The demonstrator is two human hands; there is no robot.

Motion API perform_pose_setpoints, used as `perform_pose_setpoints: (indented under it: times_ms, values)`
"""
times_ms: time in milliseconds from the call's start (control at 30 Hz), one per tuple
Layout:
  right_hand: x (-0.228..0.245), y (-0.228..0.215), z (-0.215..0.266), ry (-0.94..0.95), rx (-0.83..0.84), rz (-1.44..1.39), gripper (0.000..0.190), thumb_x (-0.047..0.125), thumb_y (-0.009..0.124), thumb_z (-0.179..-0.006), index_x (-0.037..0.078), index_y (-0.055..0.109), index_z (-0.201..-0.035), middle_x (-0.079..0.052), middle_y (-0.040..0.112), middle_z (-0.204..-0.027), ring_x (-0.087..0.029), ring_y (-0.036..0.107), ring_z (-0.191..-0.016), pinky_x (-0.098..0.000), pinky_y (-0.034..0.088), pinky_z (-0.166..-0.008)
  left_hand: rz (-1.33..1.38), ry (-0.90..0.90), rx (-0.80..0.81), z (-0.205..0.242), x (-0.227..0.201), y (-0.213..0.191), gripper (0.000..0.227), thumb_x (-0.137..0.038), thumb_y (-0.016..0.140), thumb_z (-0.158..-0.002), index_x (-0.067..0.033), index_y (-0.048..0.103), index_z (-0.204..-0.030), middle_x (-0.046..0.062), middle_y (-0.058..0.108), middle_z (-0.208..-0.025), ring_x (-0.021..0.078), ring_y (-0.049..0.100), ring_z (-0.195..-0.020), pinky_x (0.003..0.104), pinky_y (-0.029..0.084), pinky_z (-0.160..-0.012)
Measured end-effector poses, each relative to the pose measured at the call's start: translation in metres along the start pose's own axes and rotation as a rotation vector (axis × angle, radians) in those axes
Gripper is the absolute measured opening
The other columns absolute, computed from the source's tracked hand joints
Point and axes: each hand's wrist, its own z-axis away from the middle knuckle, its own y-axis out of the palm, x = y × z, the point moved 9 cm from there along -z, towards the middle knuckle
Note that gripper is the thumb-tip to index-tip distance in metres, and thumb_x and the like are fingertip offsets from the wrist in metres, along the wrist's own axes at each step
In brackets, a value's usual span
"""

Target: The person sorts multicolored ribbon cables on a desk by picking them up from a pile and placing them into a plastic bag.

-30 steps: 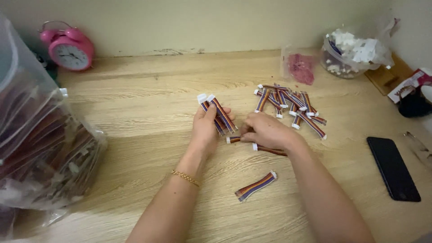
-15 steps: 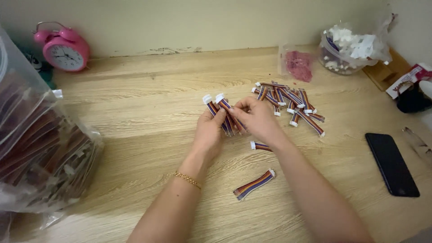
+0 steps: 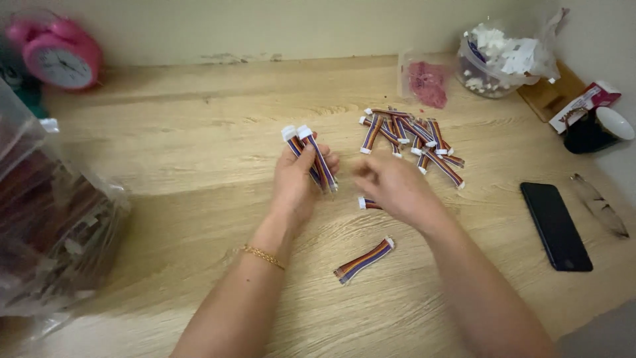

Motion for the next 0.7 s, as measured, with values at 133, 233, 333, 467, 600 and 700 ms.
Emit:
perform_pose_setpoints:
  times_ms: [133, 233, 333, 467, 600, 700]
  values:
    - [-0.039, 0.015, 0.027, 0.136, 0.213, 0.228, 0.027, 0.028, 0.073, -0.080, 0.013, 0.071, -0.102, -0.012, 0.069, -0.098, -0.034, 0.066, -0.101, -0.0449, 0.051, -0.088, -0.076, -0.012, -0.033, -0.013, 0.005, -0.011, 0.025, -0.013, 0.050, -0.099, -0.0076, 0.052, -0.123, 0.010, 0.069, -0.091, 0.0214, 0.072, -0.072, 0.037, 0.064, -0.067]
    - [-0.053, 0.022, 0.032, 0.200, 0.265, 0.221, 0.022, 0.029, 0.070, -0.084, 0.013, 0.071, -0.098, -0.012, 0.067, -0.097, -0.034, 0.064, -0.104, -0.0435, 0.050, -0.090, -0.098, -0.019, -0.056, -0.010, 0.005, -0.012, 0.025, -0.013, 0.051, -0.098, -0.0071, 0.052, -0.122, 0.011, 0.069, -0.092, 0.0211, 0.072, -0.072, 0.037, 0.065, -0.066]
    - [-0.057, 0.024, 0.033, 0.179, 0.271, 0.200, 0.019, 0.028, 0.067, -0.087, 0.012, 0.070, -0.096, -0.012, 0.066, -0.093, -0.033, 0.064, -0.101, -0.0429, 0.050, -0.089, -0.130, -0.037, -0.058, -0.007, 0.003, -0.012, 0.022, -0.014, 0.051, -0.098, -0.0073, 0.051, -0.119, 0.010, 0.070, -0.094, 0.0205, 0.072, -0.073, 0.037, 0.065, -0.066]
    - [-0.047, 0.016, 0.042, 0.210, 0.257, 0.028, 0.017, 0.022, 0.060, -0.092, 0.010, 0.065, -0.102, -0.013, 0.068, -0.089, -0.030, 0.068, -0.094, -0.0420, 0.052, -0.082, -0.116, -0.036, -0.051, -0.008, 0.001, -0.011, 0.017, -0.013, 0.052, -0.098, -0.0079, 0.051, -0.113, 0.010, 0.070, -0.094, 0.0203, 0.072, -0.074, 0.036, 0.065, -0.066]
    - [-0.015, 0.023, 0.063, 0.197, 0.410, -0.181, 0.019, 0.022, 0.068, -0.086, 0.013, 0.071, -0.102, -0.007, 0.073, -0.085, -0.023, 0.071, -0.087, -0.0374, 0.055, -0.080, -0.118, -0.035, -0.042, -0.008, 0.002, -0.012, 0.016, -0.013, 0.052, -0.098, -0.0076, 0.051, -0.113, 0.010, 0.070, -0.092, 0.0210, 0.073, -0.074, 0.036, 0.065, -0.065]
    - [0.007, 0.042, 0.075, 0.028, 0.596, -0.036, 0.033, 0.018, 0.069, -0.084, 0.014, 0.067, -0.117, -0.005, 0.071, -0.082, -0.021, 0.069, -0.083, -0.0346, 0.056, -0.077, -0.096, -0.035, -0.052, -0.009, 0.003, -0.014, 0.018, -0.013, 0.051, -0.098, -0.0074, 0.051, -0.115, 0.011, 0.069, -0.090, 0.0212, 0.072, -0.072, 0.036, 0.064, -0.065]
